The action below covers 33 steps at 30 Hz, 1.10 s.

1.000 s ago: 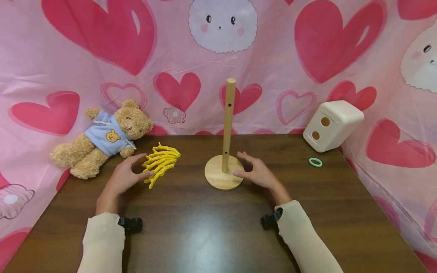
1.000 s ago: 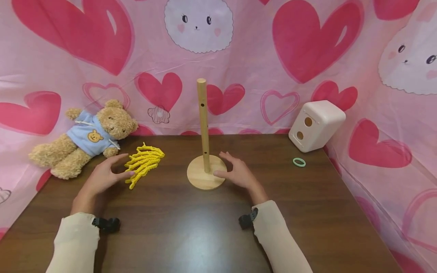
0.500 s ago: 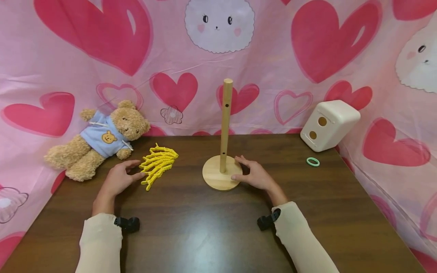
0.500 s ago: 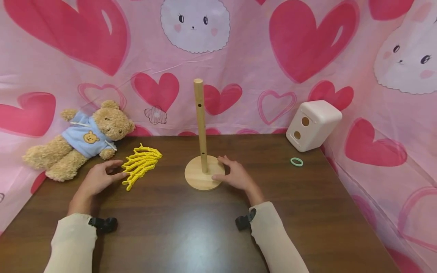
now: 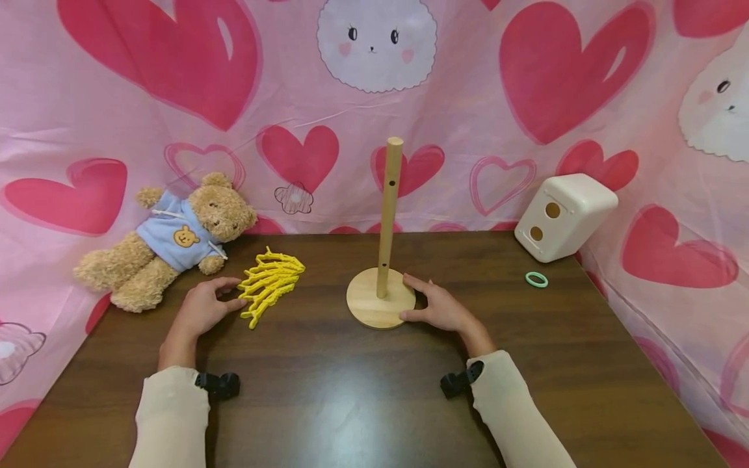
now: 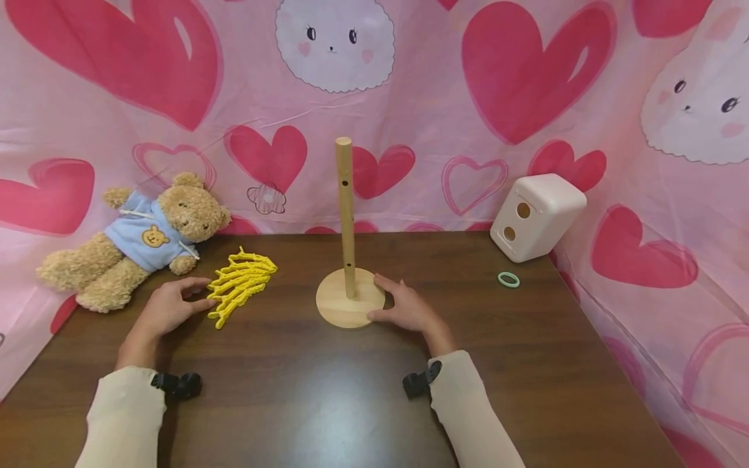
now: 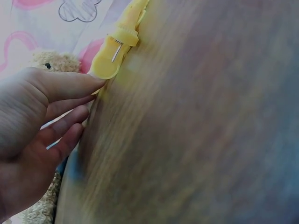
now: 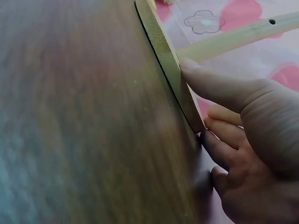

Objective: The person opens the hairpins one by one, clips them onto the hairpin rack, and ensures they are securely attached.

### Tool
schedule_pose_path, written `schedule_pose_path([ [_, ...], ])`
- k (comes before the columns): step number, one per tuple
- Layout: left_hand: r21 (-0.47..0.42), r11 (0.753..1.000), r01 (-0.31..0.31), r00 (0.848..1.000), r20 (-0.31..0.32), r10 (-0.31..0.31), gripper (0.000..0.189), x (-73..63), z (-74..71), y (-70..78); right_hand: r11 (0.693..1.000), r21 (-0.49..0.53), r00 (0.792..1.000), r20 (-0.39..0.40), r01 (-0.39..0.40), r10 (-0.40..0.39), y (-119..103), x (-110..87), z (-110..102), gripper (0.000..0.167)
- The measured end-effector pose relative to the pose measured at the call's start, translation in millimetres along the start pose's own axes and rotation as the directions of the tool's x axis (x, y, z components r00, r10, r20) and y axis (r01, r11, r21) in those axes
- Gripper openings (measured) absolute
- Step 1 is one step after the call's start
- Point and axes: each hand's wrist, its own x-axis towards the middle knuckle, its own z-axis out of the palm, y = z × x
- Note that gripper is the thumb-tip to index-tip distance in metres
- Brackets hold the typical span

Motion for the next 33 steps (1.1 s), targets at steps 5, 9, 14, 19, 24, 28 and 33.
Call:
schedule_pose_path([
  [5, -0.032, 0.999, -0.028, 0.999, -0.029, 0.027, 0.057, -1.2, 0.0, 0.7, 1.000, -0.012, 1.000, -0.001, 0.001, -0.001, -1.3, -2.5, -0.1, 0.082],
  [9, -0.084, 0.996, -0.039, 0.998, -0.047, 0.035, 0.054, -1.4, 1.6, 0.6, 1.000, -0.024, 1.000, 0.011, 0.006, -0.006, -0.5, -3.8, -1.3, 0.082],
  [14, -0.142, 0.990, -0.021, 0.999, -0.051, 0.014, 0.054, -3.3, 2.3, 0.4, 1.000, -0.023, 1.000, 0.023, 0.014, -0.013, 0.0, -4.4, -1.1, 0.084],
  [19, -0.178, 0.984, -0.027, 0.998, -0.069, 0.015, 0.051, -5.0, 1.4, 3.0, 1.000, -0.028, 1.000, 0.018, 0.005, -0.005, 1.9, -4.6, 0.2, 0.086],
  [24, -0.210, 0.976, -0.052, 0.993, -0.119, 0.027, 0.049, -8.9, -1.6, 8.5, 1.000, -0.024, 1.000, 0.021, 0.006, -0.005, 2.8, -5.2, 1.6, 0.087],
  [28, -0.233, 0.970, -0.063, 0.988, -0.154, 0.027, 0.051, -11.0, -4.5, 13.7, 1.000, -0.024, 0.999, 0.034, 0.019, -0.018, 4.1, -5.3, 2.2, 0.087],
  [33, -0.219, 0.973, -0.069, 0.980, -0.198, 0.025, 0.051, -13.0, -8.6, 19.3, 0.999, -0.013, 0.998, 0.040, 0.048, -0.047, 3.5, -5.6, 2.4, 0.086],
])
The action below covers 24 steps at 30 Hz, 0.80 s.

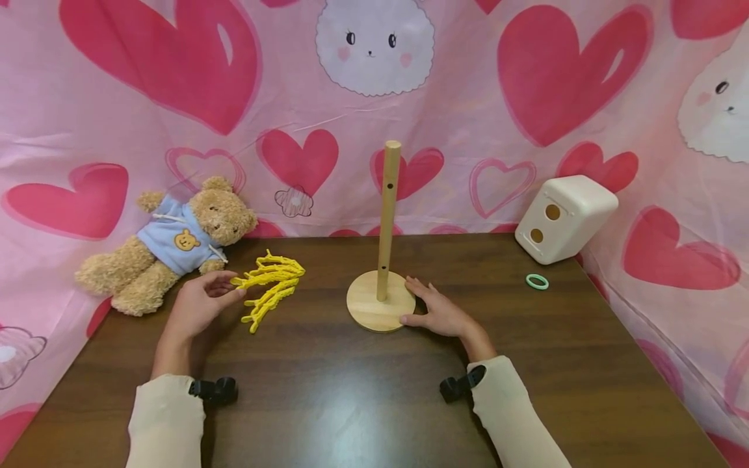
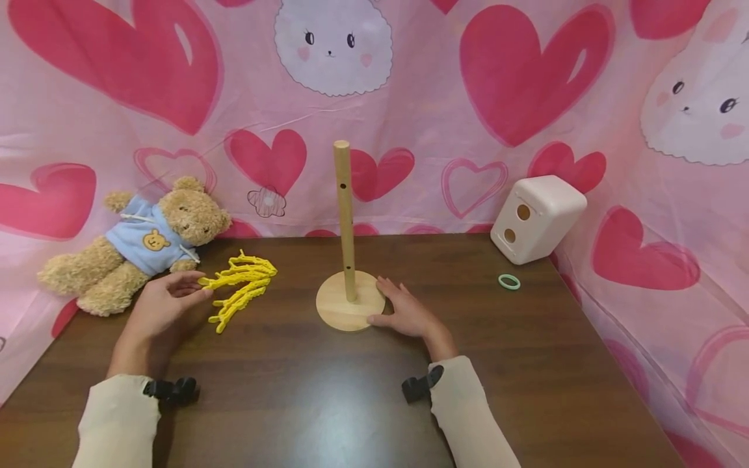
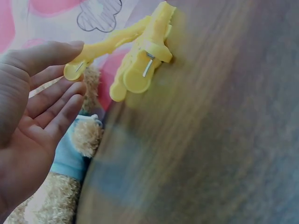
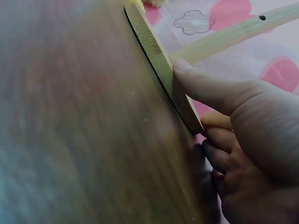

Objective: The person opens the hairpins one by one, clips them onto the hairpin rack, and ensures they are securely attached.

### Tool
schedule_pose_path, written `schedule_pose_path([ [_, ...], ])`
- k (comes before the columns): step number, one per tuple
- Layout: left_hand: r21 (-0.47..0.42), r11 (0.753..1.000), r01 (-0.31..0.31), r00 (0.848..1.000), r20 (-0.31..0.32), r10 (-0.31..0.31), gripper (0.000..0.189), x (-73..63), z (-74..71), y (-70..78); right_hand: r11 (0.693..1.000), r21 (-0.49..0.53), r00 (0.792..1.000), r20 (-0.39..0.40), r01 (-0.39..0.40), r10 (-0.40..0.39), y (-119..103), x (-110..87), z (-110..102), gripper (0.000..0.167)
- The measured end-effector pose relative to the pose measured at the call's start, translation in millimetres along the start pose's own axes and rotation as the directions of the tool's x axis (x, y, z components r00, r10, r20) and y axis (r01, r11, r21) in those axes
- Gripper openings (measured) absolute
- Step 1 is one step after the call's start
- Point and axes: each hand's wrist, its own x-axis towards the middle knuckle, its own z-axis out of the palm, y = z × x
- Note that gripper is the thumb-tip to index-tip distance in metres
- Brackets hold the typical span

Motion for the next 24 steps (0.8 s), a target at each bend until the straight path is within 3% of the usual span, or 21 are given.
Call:
schedule_pose_path([
  [5, -0.031, 1.000, 0.003, 0.998, -0.064, -0.005, 0.050, -1.8, -2.3, 5.4, 1.000, -0.002, 1.000, -0.006, 0.003, -0.003, 1.3, 0.0, 2.6, 0.086],
  [10, -0.142, 0.988, -0.054, 0.995, -0.089, 0.042, 0.046, -0.4, 2.0, 12.0, 1.000, -0.003, 1.000, -0.027, 0.007, -0.007, 2.5, -0.2, 4.4, 0.086],
  [19, -0.211, 0.976, -0.051, 0.998, -0.034, 0.044, 0.049, 1.2, 19.8, 31.8, 1.000, 0.012, 1.000, -0.026, 0.015, -0.015, 1.3, -1.2, 3.6, 0.085],
  [24, -0.246, 0.967, -0.066, 0.997, -0.047, 0.057, 0.050, 3.3, 27.1, 40.3, 1.000, 0.013, 1.000, -0.023, 0.002, -0.002, 0.8, -0.3, 3.6, 0.086],
])
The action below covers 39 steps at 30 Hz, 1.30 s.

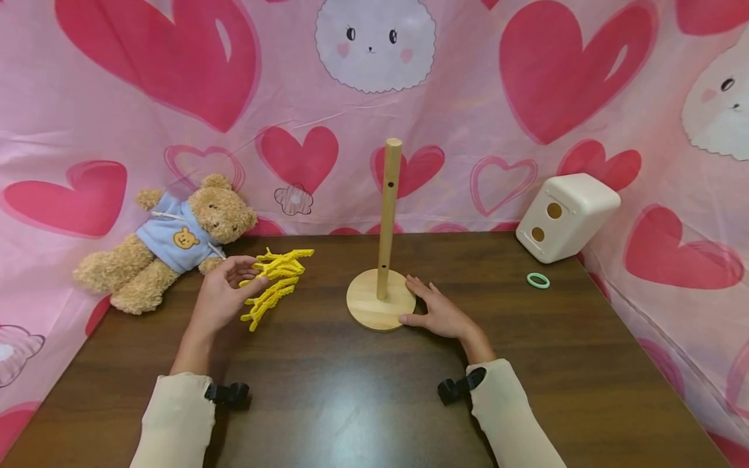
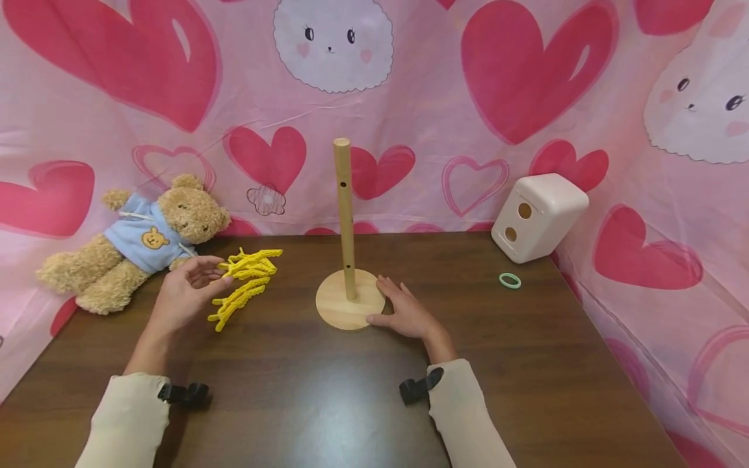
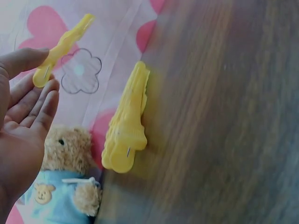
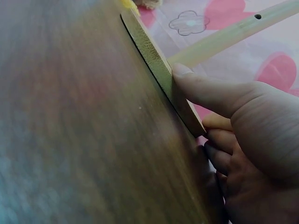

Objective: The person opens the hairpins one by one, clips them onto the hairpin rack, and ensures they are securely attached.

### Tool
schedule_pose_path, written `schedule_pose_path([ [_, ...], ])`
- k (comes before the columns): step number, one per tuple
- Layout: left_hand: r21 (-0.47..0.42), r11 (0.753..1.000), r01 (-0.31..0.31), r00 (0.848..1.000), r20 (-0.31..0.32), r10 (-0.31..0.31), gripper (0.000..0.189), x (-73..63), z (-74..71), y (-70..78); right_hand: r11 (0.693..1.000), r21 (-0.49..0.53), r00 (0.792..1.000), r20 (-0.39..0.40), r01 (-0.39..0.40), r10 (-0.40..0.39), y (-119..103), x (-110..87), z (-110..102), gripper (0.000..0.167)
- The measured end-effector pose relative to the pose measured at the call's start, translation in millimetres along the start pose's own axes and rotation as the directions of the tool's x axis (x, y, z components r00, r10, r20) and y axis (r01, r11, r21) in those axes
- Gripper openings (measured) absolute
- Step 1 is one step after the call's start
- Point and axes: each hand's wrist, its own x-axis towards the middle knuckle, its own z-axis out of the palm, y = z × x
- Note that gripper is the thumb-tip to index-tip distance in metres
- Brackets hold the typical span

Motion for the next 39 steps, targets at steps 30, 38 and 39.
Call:
schedule_pose_path([
  [30, -0.009, 0.945, -0.326, 0.921, -0.227, 0.315, 0.014, 4.7, 49.0, 44.1, 1.000, 0.000, 1.000, 0.000, -0.013, 0.013, -0.8, 0.3, -0.6, 0.086],
  [38, -0.058, 0.936, -0.347, 0.921, -0.210, 0.328, 0.016, 7.9, 65.2, 55.7, 1.000, 0.003, 1.000, 0.001, -0.010, 0.010, 0.2, 0.9, 0.1, 0.086],
  [39, -0.064, 0.935, -0.349, 0.921, -0.207, 0.330, 0.017, 8.6, 67.3, 57.0, 1.000, 0.005, 1.000, 0.000, -0.010, 0.010, 0.0, 1.0, 0.0, 0.086],
])
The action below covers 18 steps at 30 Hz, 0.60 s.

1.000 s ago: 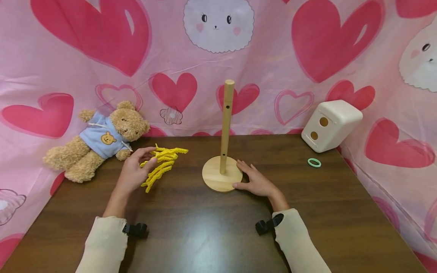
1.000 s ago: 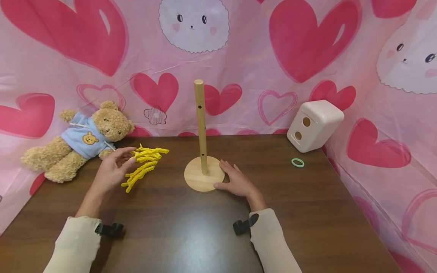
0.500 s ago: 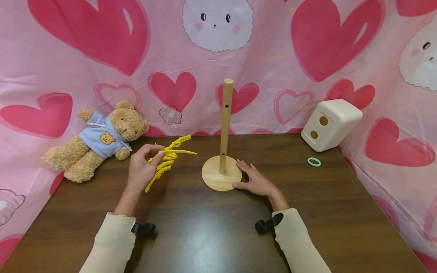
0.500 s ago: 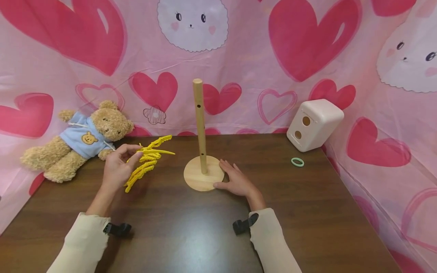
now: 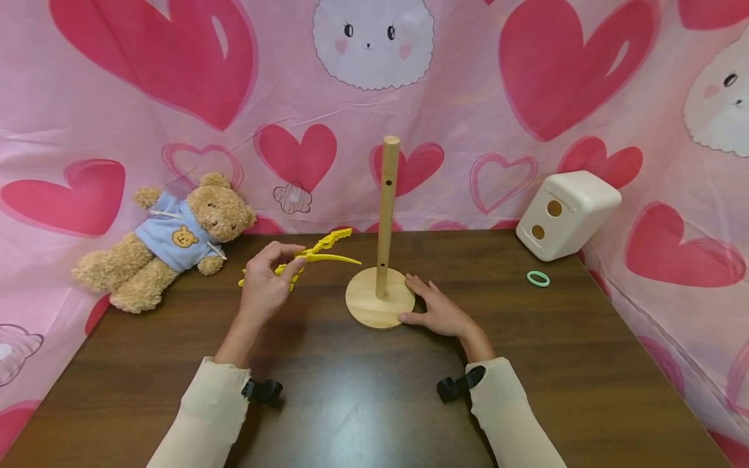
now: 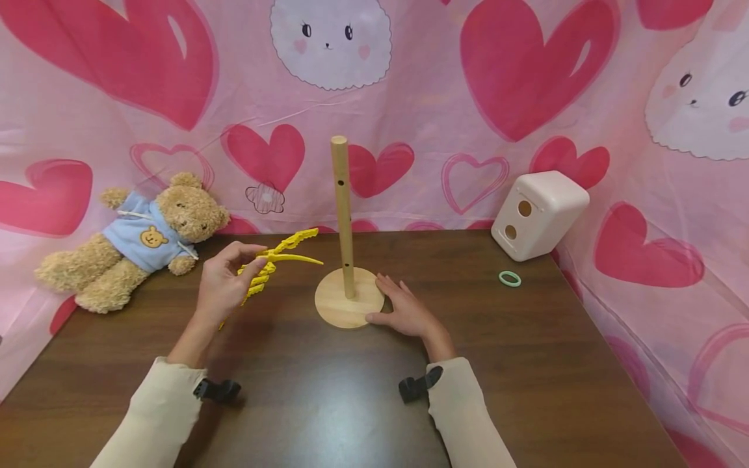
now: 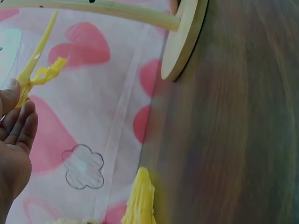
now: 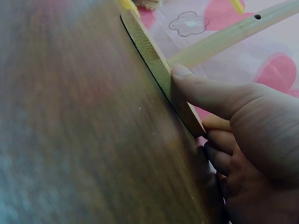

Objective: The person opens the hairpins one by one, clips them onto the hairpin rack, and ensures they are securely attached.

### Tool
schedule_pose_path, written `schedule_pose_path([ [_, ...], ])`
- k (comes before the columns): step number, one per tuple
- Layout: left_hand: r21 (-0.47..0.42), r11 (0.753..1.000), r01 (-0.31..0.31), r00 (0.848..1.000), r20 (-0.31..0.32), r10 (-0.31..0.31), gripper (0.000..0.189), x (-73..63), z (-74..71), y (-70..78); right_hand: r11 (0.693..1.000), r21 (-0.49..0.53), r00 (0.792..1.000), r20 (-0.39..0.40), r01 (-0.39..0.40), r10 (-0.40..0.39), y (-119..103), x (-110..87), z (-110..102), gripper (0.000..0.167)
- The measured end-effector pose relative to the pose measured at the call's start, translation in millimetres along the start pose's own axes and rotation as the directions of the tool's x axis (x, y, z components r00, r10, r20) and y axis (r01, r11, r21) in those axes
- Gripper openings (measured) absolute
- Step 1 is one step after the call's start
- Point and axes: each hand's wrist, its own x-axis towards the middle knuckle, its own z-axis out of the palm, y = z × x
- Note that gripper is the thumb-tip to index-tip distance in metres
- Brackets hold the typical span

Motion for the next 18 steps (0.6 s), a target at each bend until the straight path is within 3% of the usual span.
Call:
schedule_pose_path([
  [10, -0.054, 0.998, 0.036, 0.999, 0.040, -0.034, 0.016, 4.0, 25.0, 12.3, 1.000, -0.003, 1.000, 0.007, -0.022, 0.022, -1.0, -0.6, -1.5, 0.087],
  [18, -0.130, 0.992, 0.006, 0.998, 0.059, 0.001, 0.016, 7.2, 47.6, 15.9, 0.999, 0.006, 0.999, 0.011, -0.042, 0.042, -1.1, -0.6, -1.9, 0.087],
])
